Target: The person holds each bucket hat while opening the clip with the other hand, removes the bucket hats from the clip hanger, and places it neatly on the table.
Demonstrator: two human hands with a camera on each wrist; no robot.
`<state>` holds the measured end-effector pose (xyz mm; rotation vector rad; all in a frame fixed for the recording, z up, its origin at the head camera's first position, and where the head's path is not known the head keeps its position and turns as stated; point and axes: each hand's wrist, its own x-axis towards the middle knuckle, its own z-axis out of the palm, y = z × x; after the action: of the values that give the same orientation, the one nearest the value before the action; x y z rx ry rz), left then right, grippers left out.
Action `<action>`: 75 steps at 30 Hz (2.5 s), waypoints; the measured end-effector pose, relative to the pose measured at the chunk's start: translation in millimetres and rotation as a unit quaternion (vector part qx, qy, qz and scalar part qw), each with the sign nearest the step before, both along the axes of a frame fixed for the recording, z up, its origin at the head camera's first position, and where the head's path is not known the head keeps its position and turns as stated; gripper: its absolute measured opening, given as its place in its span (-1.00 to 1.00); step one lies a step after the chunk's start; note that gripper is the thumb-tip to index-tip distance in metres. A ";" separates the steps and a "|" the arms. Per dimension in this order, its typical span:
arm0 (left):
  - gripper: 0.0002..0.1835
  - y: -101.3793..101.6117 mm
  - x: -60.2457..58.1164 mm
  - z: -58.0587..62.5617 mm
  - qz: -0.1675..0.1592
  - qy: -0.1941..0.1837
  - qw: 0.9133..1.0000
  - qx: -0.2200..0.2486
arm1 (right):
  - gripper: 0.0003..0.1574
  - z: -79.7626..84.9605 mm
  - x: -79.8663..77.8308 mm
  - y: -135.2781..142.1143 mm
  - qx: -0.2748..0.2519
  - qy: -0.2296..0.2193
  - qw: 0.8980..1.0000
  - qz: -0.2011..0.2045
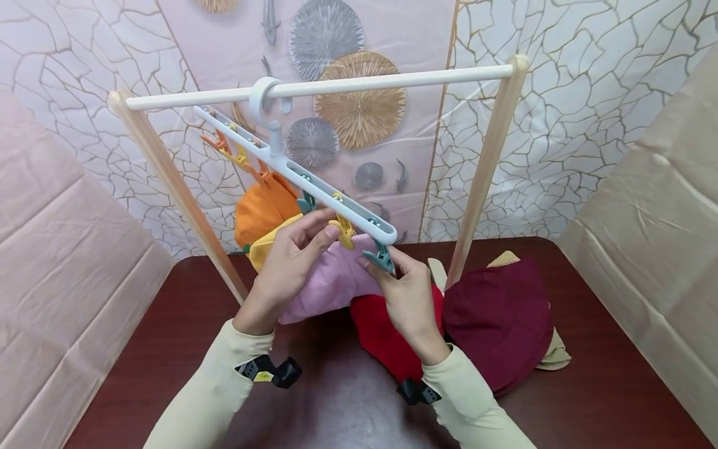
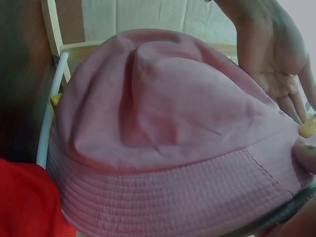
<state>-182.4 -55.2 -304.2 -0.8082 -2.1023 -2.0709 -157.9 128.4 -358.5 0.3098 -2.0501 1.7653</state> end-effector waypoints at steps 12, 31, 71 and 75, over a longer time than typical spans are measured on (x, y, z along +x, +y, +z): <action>-0.60 0.6 -5.1 -2.4 0.022 -0.024 0.999 0.009 | -0.96 -16.0 17.7 -0.8 0.045 -0.005 0.999 0.017; -0.57 -67.2 9.0 -91.3 -0.028 0.140 0.941 -0.306 | -0.83 -3.7 33.1 24.9 -0.002 0.073 0.996 -0.046; -0.74 -52.1 22.3 -145.0 -0.223 -0.133 0.948 -0.183 | -0.87 -43.6 -17.3 130.1 0.385 -0.063 0.906 0.166; -0.71 -50.7 22.9 -156.6 -0.210 -0.179 0.948 -0.160 | -0.86 -44.0 -34.3 120.4 0.413 -0.059 0.895 0.159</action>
<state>-159.5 -105.8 -460.8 -1.0713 -2.7184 -2.2462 -192.1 248.8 -402.5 0.8355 -2.8842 0.9558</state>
